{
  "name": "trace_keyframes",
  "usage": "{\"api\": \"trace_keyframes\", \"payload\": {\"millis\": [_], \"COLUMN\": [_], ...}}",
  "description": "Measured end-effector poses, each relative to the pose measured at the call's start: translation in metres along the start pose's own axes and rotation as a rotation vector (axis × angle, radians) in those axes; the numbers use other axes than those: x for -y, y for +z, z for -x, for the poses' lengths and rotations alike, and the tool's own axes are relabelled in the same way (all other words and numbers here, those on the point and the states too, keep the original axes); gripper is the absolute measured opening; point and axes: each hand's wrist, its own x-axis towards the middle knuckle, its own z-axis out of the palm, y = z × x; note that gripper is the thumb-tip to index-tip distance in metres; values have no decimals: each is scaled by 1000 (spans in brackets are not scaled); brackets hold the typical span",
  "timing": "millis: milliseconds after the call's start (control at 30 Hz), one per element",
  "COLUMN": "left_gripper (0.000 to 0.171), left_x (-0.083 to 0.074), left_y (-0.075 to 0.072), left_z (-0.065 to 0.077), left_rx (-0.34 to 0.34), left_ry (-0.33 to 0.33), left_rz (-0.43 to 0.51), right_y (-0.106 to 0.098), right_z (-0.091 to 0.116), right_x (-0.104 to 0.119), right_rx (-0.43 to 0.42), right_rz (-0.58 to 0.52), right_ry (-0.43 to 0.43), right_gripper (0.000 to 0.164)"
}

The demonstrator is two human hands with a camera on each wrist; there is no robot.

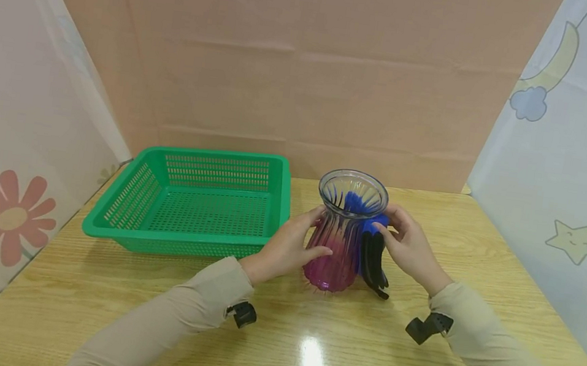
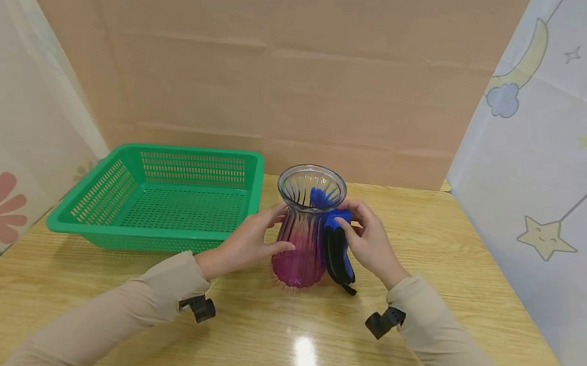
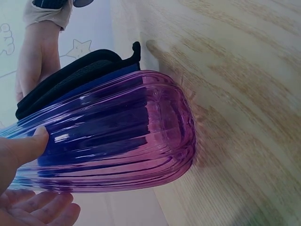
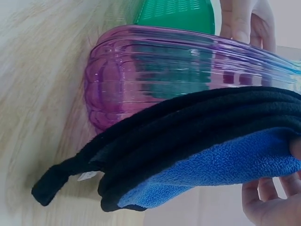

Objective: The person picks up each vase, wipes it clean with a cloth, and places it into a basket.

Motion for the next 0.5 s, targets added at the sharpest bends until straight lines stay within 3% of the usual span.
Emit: {"api": "trace_keyframes", "payload": {"millis": [500], "left_gripper": [77], "left_x": [0], "left_y": [0], "left_z": [1], "left_rx": [6], "left_ry": [1], "left_rz": [-40], "right_y": [3], "right_z": [4], "right_x": [-11], "right_rx": [39], "right_rz": [32], "right_ry": [66], "right_gripper": [24]}}
